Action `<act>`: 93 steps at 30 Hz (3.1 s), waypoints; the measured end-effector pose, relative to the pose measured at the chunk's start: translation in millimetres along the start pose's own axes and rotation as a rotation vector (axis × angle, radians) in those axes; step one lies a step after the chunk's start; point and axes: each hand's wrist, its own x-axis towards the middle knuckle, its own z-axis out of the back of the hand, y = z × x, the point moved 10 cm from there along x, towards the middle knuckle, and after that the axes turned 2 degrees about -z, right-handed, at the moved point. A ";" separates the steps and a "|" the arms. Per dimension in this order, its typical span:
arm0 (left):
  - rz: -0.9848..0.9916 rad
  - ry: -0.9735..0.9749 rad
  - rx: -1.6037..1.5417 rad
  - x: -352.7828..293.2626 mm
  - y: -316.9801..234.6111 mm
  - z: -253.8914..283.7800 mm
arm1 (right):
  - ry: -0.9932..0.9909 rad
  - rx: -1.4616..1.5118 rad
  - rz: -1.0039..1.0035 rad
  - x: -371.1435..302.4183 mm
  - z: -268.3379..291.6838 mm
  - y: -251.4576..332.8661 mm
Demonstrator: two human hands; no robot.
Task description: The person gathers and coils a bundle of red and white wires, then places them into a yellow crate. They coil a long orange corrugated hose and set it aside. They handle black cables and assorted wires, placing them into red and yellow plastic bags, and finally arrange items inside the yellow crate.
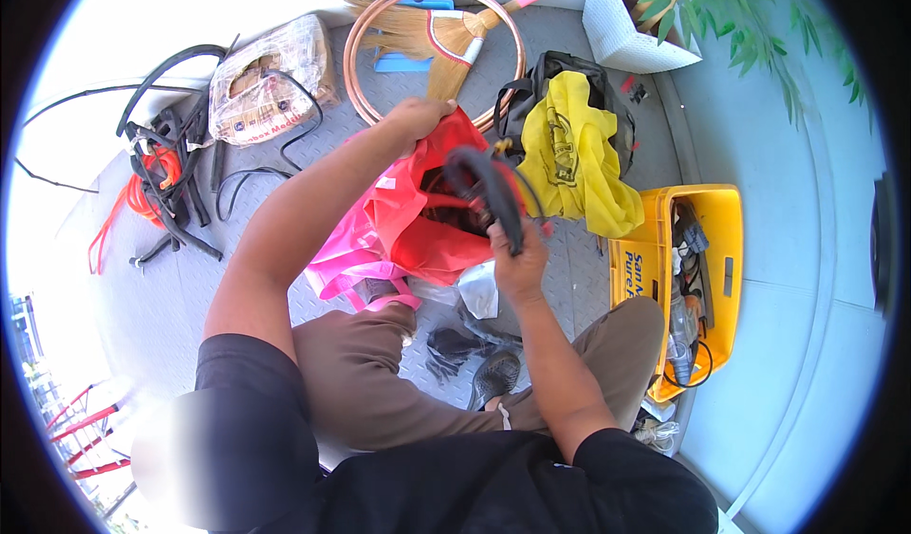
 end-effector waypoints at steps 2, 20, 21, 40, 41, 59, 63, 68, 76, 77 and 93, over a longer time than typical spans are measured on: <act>-0.041 0.059 -0.166 -5.4 -2.7 -14.6 | 0.096 0.041 0.048 -18.5 -15.7 4.5; -1.505 0.338 1.062 -144.8 -22.4 -104.1 | -0.631 0.826 -0.442 47.6 163.6 -73.9; -1.406 0.286 0.992 -139.2 -14.9 -105.4 | -0.648 0.979 -0.536 39.2 155.3 -83.6; -0.773 0.082 0.921 -66.9 -10.8 -16.8 | -0.425 1.219 -0.382 36.7 172.8 -62.0; -0.625 0.086 0.692 -62.8 -10.0 -8.9 | -0.361 1.170 -0.313 43.6 167.6 -50.8; -1.090 0.800 -0.116 -284.3 -181.8 28.7 | 0.868 -0.462 0.326 -3.0 -59.2 13.0; -1.172 1.253 -0.171 -341.4 -166.5 -20.4 | 0.265 -0.384 -0.082 82.2 -10.7 4.2; -1.013 0.835 -0.230 -314.0 -179.3 -13.1 | 0.376 -0.911 0.185 31.7 -78.1 1.0; -0.964 0.135 0.247 -276.7 -159.9 51.8 | 0.613 -0.503 0.064 -45.3 -49.1 -42.1; -0.954 -0.032 0.367 -271.2 -160.5 71.8 | 0.527 -0.490 0.024 -35.2 -19.2 -37.2; -0.544 0.521 0.924 -101.4 107.8 -35.7 | 0.083 -0.320 0.010 2.0 52.1 -30.4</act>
